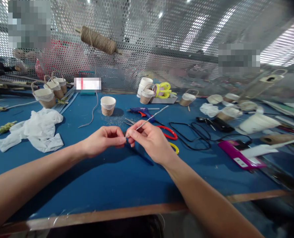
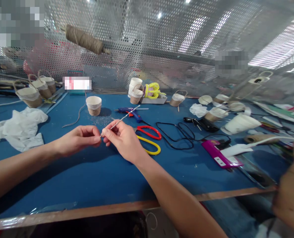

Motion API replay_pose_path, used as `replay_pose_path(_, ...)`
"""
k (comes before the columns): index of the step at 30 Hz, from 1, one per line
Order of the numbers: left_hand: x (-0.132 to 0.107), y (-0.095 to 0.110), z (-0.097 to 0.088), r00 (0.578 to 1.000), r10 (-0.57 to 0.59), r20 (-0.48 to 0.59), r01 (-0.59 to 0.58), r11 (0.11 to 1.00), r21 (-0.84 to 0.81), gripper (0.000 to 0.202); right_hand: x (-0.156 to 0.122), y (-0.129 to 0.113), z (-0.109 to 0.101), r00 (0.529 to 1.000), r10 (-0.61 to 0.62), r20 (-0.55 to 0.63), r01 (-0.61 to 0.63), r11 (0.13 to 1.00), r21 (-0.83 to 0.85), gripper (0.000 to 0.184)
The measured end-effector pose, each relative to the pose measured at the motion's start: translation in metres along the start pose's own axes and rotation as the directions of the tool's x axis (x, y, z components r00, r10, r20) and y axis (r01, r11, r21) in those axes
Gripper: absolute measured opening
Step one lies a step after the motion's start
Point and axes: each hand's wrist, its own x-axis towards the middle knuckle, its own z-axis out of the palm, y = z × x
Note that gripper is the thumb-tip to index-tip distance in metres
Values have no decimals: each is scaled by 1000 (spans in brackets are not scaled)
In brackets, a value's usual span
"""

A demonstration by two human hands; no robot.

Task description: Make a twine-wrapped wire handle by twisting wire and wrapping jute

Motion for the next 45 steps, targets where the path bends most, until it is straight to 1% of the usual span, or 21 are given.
replay_pose_path(1, 1, 0, -1, 990, 118, -81, -96, 968, 232, 19, 3, 3, 0, 999, 41, -22, -40, 999, 27, 19)
replay_pose_path(2, 1, -1, -1, 961, 249, -118, -170, 872, 458, 18, 6, 6, 0, 997, 78, -22, -77, 996, 47, 20)
replay_pose_path(4, 1, -2, -1, 892, 447, -66, -237, 588, 773, 18, 9, 10, 1, 992, 120, -24, -118, 990, 78, 23)
replay_pose_path(5, 0, -3, 0, 868, 496, -18, -244, 457, 855, 20, 10, 10, 2, 990, 136, -19, -134, 987, 87, 24)
replay_pose_path(7, -1, -3, 1, 847, 528, 51, -230, 280, 932, 24, 10, 9, 3, 986, 168, 3, -167, 979, 113, 25)
replay_pose_path(10, -3, -3, 3, 843, 532, 81, -205, 179, 962, 27, 9, 7, 3, 978, 204, 51, -209, 965, 157, 25)
replay_pose_path(12, -3, -3, 3, 844, 532, 76, -214, 203, 956, 27, 9, 7, 2, 980, 190, 57, -196, 969, 149, 26)
replay_pose_path(13, -3, -3, 3, 844, 533, 58, -222, 249, 943, 26, 9, 7, 1, 984, 171, 55, -177, 976, 127, 26)
replay_pose_path(14, -3, -3, 3, 850, 526, 25, -228, 325, 918, 24, 9, 7, 1, 987, 149, 53, -154, 983, 98, 26)
replay_pose_path(16, -3, -2, 3, 886, 454, -94, -202, 560, 804, 20, 8, 7, -1, 994, 102, 49, -105, 994, 43, 24)
replay_pose_path(18, -2, 1, 3, 943, 270, -194, -118, 817, 564, 19, 7, 5, -3, 997, 68, 45, -69, 997, 19, 23)
replay_pose_path(19, -2, 3, 2, 967, 158, -201, -63, 909, 411, 21, 7, 4, -4, 997, 58, 43, -59, 998, 17, 22)
replay_pose_path(21, -1, 6, 1, 990, -14, -141, 30, 993, 115, 23, 6, 3, -5, 998, 42, 42, -43, 999, 17, 21)
replay_pose_path(23, -1, 8, 0, 994, -94, -61, 87, 991, -100, 24, 6, 2, -7, 998, 29, 54, -30, 999, 17, 20)
replay_pose_path(25, -1, 9, -1, 991, -130, -6, 125, 963, -237, 23, 5, 1, -7, 997, 15, 72, -17, 1000, 23, 19)
replay_pose_path(28, -2, 8, 1, 985, -159, 64, 171, 911, -374, 19, 3, -1, -7, 996, -1, 87, -3, 999, 38, 17)
replay_pose_path(32, -5, 3, 4, 980, -125, 158, 186, 858, -479, 19, -1, -6, -5, 995, -35, 97, 33, 999, 25, 17)
replay_pose_path(35, -4, 0, 3, 969, -135, 205, 219, 853, -473, 21, -1, -6, -6, 988, -18, 152, 19, 1000, -4, 17)
replay_pose_path(38, -1, -1, -1, 974, -164, 157, 209, 916, -342, 23, 4, -1, -7, 984, 43, 170, -44, 999, -1, 17)
replay_pose_path(42, 2, -2, -6, 993, -109, 51, 115, 985, -125, 22, 12, 8, -10, 999, 20, 49, -25, 996, 86, 17)
replay_pose_path(45, 3, -6, -7, 992, -107, 68, 117, 980, -163, 23, 15, 10, -10, 999, 25, 20, -28, 983, 179, 18)
